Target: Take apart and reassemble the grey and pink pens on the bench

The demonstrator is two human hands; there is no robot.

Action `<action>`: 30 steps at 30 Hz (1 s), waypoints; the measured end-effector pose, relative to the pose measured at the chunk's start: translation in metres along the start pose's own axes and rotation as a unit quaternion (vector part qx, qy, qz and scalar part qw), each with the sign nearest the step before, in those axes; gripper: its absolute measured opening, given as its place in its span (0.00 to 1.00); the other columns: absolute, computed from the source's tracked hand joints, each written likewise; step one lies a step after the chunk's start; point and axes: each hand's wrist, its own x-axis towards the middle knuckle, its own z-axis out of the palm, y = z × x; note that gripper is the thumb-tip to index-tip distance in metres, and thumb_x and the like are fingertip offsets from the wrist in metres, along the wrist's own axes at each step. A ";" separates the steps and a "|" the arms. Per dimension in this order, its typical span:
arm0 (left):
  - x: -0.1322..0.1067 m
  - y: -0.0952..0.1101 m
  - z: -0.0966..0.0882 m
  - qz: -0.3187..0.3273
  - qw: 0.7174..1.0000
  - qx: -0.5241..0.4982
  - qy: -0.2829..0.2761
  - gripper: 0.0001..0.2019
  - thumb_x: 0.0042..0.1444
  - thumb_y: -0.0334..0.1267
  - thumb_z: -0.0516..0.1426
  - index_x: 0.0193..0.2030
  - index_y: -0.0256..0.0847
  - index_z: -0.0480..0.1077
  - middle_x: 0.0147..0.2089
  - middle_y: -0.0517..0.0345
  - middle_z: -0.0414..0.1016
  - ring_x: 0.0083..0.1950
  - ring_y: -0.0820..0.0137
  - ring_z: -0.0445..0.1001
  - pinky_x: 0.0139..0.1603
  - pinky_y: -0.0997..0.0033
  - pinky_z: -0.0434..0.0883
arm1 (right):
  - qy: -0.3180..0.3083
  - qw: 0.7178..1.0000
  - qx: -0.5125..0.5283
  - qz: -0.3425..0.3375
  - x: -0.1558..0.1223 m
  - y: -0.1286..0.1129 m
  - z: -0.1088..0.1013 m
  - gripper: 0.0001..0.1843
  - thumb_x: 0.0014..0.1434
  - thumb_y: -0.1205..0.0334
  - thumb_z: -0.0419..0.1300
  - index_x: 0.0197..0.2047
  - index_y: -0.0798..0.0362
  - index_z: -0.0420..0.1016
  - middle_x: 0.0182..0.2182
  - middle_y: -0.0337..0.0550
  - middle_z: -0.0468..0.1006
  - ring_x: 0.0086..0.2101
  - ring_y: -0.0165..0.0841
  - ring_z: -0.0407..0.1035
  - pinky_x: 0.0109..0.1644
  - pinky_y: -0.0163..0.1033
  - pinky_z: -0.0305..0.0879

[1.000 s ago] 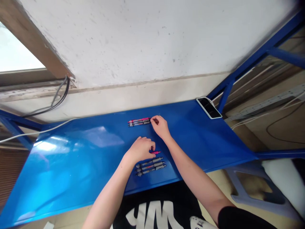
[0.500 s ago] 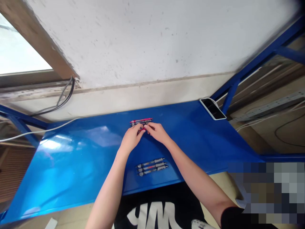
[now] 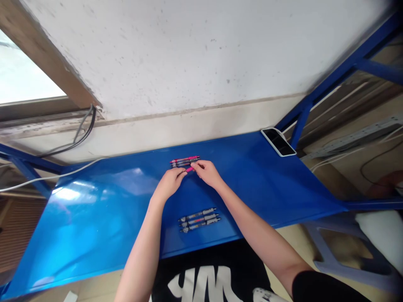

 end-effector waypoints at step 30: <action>0.001 -0.003 -0.003 -0.007 1.000 -0.016 -0.007 0.11 0.65 0.29 0.52 0.40 0.40 0.77 0.39 0.54 0.82 0.40 0.64 0.79 0.44 0.67 0.71 | -0.028 0.995 0.081 -0.055 -0.001 -0.003 0.005 0.08 0.58 0.55 0.63 0.39 0.49 0.75 0.40 0.43 0.80 0.38 0.36 0.74 0.47 0.43 0.72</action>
